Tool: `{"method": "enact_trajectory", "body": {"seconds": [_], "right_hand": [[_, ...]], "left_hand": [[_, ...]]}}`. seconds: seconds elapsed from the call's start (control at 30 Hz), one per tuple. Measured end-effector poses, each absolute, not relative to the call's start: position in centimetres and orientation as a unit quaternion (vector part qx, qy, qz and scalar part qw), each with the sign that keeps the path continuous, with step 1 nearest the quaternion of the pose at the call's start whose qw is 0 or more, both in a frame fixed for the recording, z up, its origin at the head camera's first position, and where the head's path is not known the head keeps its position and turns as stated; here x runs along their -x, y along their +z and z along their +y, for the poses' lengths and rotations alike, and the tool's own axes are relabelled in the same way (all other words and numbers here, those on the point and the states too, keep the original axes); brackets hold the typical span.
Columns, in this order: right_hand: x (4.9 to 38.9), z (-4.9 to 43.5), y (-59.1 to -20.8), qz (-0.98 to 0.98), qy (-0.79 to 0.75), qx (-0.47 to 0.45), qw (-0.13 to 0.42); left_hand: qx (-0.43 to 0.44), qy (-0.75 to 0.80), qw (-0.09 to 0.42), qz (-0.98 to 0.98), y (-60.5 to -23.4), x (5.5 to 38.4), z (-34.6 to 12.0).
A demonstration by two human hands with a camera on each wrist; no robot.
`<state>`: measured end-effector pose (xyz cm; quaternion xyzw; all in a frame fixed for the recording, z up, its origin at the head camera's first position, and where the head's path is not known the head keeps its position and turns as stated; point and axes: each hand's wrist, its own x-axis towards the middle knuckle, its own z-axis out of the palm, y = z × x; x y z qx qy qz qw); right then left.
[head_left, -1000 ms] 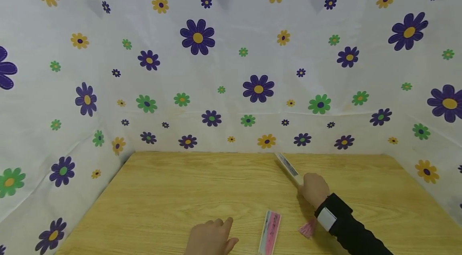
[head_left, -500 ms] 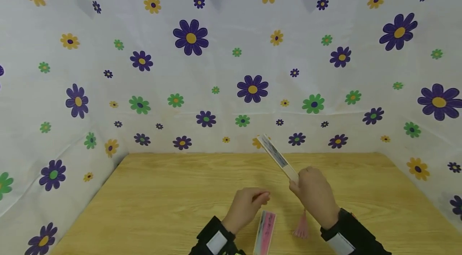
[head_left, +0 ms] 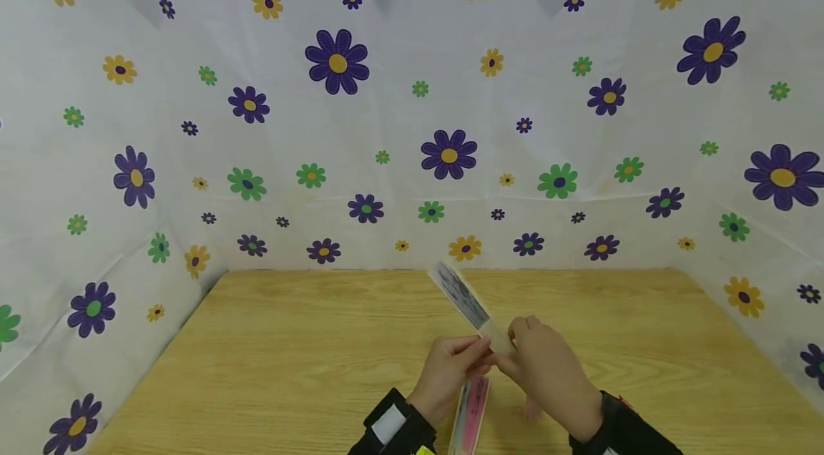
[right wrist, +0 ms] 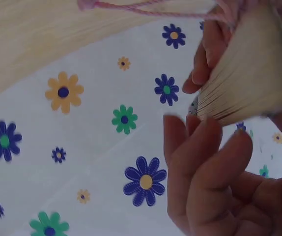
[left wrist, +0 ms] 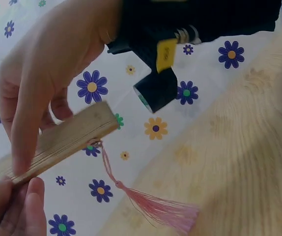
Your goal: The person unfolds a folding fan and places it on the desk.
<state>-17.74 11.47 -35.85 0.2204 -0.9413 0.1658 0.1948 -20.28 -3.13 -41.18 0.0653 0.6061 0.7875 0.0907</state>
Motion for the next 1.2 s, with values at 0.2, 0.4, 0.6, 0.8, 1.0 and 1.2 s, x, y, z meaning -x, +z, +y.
{"method": "enact_trajectory", "body": {"seconds": [0.2,0.4,0.6,0.8,1.0,1.2], "right_hand": [[18.4,12.0,-36.1,-0.930,0.281,-0.235,0.011],[18.5,11.6,-37.2,-0.922,0.289,-0.257,-0.002],[18.6,11.1,-37.3,-0.924,0.285,-0.254,-0.004],[18.9,10.9,-37.2,-0.929,0.288,-0.231,-0.012],[19.0,10.7,-37.1,-0.931,0.293,-0.217,-0.018],[19.1,10.7,-37.2,-0.935,0.298,-0.192,-0.019]], "left_hand": [[-0.069,0.758,0.133,0.635,-42.3,19.5,-4.7],[-0.068,0.752,0.146,0.639,-43.2,19.0,-5.2],[-0.068,0.761,0.149,0.628,-43.6,19.0,-5.6],[-0.055,0.768,0.150,0.620,-43.5,18.9,-5.9],[-0.041,0.766,0.151,0.624,-43.5,18.7,-6.1],[-0.036,0.771,0.150,0.618,-43.5,18.7,-6.3]]}}
